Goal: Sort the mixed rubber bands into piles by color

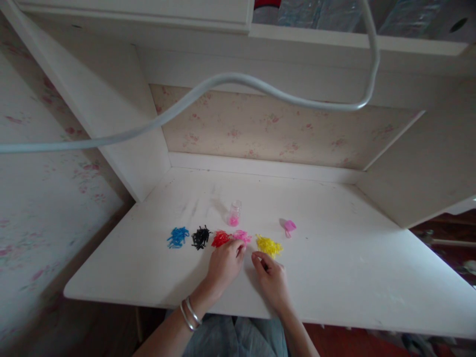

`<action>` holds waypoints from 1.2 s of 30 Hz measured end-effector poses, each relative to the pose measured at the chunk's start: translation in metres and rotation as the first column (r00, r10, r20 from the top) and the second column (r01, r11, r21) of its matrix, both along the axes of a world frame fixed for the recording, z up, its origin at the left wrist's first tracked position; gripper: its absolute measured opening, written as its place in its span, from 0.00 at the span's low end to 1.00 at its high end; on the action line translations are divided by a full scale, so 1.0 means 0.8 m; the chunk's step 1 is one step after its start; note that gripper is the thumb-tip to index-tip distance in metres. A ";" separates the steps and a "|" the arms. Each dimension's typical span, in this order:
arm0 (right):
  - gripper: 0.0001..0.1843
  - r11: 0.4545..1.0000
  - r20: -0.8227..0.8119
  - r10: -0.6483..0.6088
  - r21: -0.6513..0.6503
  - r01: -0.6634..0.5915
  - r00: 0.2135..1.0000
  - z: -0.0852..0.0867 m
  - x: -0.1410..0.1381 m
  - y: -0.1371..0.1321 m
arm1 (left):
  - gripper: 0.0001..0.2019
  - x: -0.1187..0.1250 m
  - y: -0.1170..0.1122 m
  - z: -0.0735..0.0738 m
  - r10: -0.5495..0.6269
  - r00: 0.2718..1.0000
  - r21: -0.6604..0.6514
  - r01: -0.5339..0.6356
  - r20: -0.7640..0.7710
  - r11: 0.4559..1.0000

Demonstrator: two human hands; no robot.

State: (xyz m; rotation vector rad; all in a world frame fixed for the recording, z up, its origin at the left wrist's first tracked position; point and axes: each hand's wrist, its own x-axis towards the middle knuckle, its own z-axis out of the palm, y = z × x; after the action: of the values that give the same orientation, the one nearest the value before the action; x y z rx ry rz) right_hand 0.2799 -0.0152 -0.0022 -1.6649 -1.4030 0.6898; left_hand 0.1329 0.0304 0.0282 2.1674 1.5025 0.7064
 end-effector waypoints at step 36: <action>0.19 0.995 0.371 0.069 -0.095 -0.036 0.926 0.002 -0.008 0.006 | 0.11 -0.006 0.009 -0.014 0.029 0.886 -0.182 0.063 0.462 0.981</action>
State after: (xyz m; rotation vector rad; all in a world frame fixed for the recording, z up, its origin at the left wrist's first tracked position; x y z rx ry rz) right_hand 0.2734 -0.0106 -0.0002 -1.9055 -1.7094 0.4816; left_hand 0.1282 0.0373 0.0173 1.7077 1.2369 0.9507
